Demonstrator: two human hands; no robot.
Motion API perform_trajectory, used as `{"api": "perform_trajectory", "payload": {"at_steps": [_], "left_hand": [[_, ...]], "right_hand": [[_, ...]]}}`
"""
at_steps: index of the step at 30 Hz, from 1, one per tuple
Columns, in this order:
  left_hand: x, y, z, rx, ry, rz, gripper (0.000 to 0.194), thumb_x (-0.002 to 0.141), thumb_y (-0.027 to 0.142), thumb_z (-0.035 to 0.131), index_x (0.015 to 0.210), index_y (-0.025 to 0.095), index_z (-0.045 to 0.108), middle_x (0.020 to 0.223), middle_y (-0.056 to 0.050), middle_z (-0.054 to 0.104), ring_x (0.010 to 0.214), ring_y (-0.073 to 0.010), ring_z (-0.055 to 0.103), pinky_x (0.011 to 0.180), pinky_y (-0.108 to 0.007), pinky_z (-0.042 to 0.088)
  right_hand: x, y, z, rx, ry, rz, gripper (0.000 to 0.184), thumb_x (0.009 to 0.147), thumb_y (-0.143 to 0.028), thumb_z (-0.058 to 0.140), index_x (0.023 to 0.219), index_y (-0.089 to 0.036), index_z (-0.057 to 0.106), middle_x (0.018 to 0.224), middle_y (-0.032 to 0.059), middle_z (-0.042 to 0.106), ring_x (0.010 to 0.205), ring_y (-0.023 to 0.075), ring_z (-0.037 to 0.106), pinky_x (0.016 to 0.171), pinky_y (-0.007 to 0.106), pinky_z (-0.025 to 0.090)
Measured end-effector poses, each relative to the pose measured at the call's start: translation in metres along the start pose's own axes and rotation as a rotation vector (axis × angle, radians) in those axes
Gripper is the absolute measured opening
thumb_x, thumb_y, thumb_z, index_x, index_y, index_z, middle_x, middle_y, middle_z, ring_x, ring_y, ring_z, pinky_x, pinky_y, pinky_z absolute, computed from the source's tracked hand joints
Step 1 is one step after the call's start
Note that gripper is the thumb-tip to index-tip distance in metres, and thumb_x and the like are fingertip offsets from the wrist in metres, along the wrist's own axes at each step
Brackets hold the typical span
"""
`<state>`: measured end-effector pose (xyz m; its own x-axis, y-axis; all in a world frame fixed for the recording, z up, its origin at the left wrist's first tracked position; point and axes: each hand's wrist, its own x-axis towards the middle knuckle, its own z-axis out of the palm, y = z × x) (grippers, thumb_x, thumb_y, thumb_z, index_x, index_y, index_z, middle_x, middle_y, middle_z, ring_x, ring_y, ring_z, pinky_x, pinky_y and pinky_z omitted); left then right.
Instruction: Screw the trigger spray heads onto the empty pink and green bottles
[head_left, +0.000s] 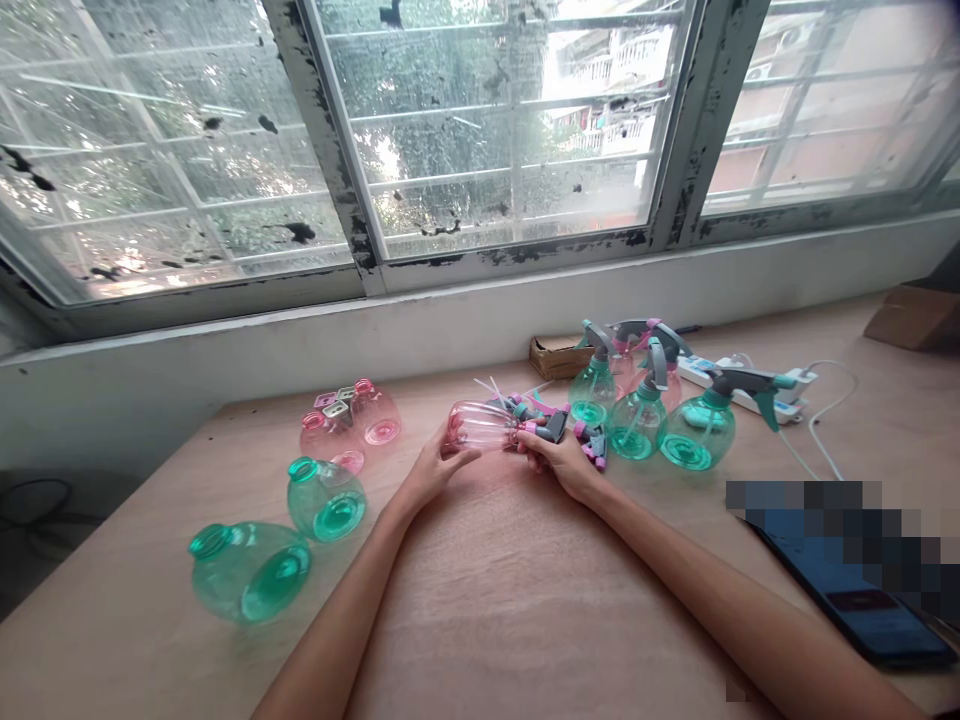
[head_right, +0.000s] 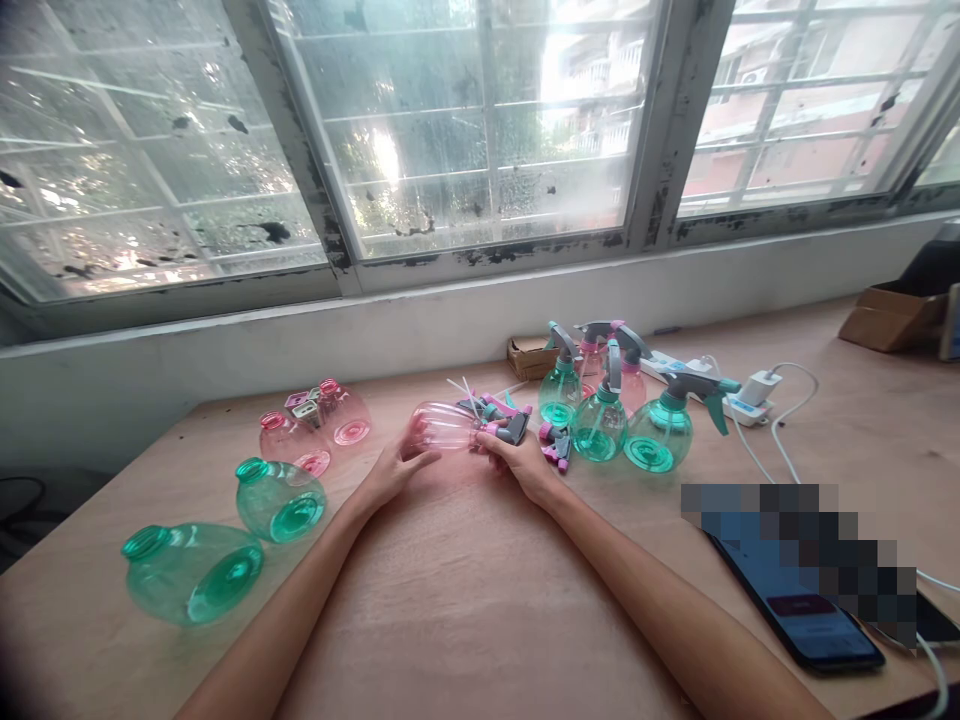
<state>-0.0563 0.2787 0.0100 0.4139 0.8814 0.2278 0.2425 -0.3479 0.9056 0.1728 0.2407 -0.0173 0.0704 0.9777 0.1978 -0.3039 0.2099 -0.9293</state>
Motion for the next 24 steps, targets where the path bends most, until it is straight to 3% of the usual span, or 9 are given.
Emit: {"api": "perform_trajectory", "payload": {"at_steps": [3,8,15,21,24], "left_hand": [[-0.001,0.004,0.000,-0.037,-0.002,0.006,0.082,0.078,0.039,0.075,0.147,0.021,0.036,0.139,-0.013,0.058,0.113,-0.0252,0.063,0.099,-0.038,0.050],[-0.003,0.017,-0.002,0.030,0.017,-0.034,0.054,0.088,0.046,0.062,0.130,0.012,0.056,0.122,-0.014,0.067,0.115,-0.0302,0.062,0.102,-0.043,0.046],[-0.004,0.014,0.001,-0.034,-0.003,-0.008,0.080,0.079,0.039,0.074,0.148,0.022,0.038,0.139,-0.011,0.058,0.124,-0.0286,0.057,0.106,-0.041,0.044],[-0.004,0.020,0.000,-0.022,-0.021,-0.006,0.056,0.086,0.044,0.066,0.132,0.015,0.053,0.131,-0.014,0.064,0.121,-0.0304,0.059,0.105,-0.042,0.045],[-0.004,0.015,0.001,0.020,-0.019,-0.034,0.063,0.083,0.044,0.069,0.137,0.016,0.049,0.131,-0.013,0.063,0.118,-0.0295,0.061,0.103,-0.043,0.047]], "right_hand": [[0.000,0.001,-0.001,-0.007,-0.020,-0.001,0.034,0.074,-0.044,0.082,0.086,-0.020,0.061,0.066,-0.0009,0.069,0.042,0.0100,0.051,0.038,0.022,0.038],[0.000,0.002,-0.001,-0.002,-0.046,-0.017,0.034,0.073,-0.040,0.084,0.088,-0.020,0.061,0.066,-0.0023,0.068,0.041,0.0096,0.050,0.038,0.022,0.040],[0.000,-0.001,0.000,-0.008,-0.016,-0.001,0.034,0.075,-0.045,0.082,0.084,-0.019,0.062,0.067,0.0000,0.069,0.045,0.0106,0.053,0.039,0.022,0.038],[-0.002,-0.002,0.000,-0.040,-0.052,-0.013,0.033,0.073,-0.041,0.084,0.088,-0.020,0.063,0.061,-0.0034,0.066,0.041,0.0099,0.049,0.038,0.022,0.038],[-0.001,-0.003,0.000,-0.032,-0.041,-0.002,0.033,0.074,-0.044,0.082,0.085,-0.020,0.062,0.065,-0.0017,0.068,0.043,0.0105,0.052,0.039,0.022,0.039]]}}
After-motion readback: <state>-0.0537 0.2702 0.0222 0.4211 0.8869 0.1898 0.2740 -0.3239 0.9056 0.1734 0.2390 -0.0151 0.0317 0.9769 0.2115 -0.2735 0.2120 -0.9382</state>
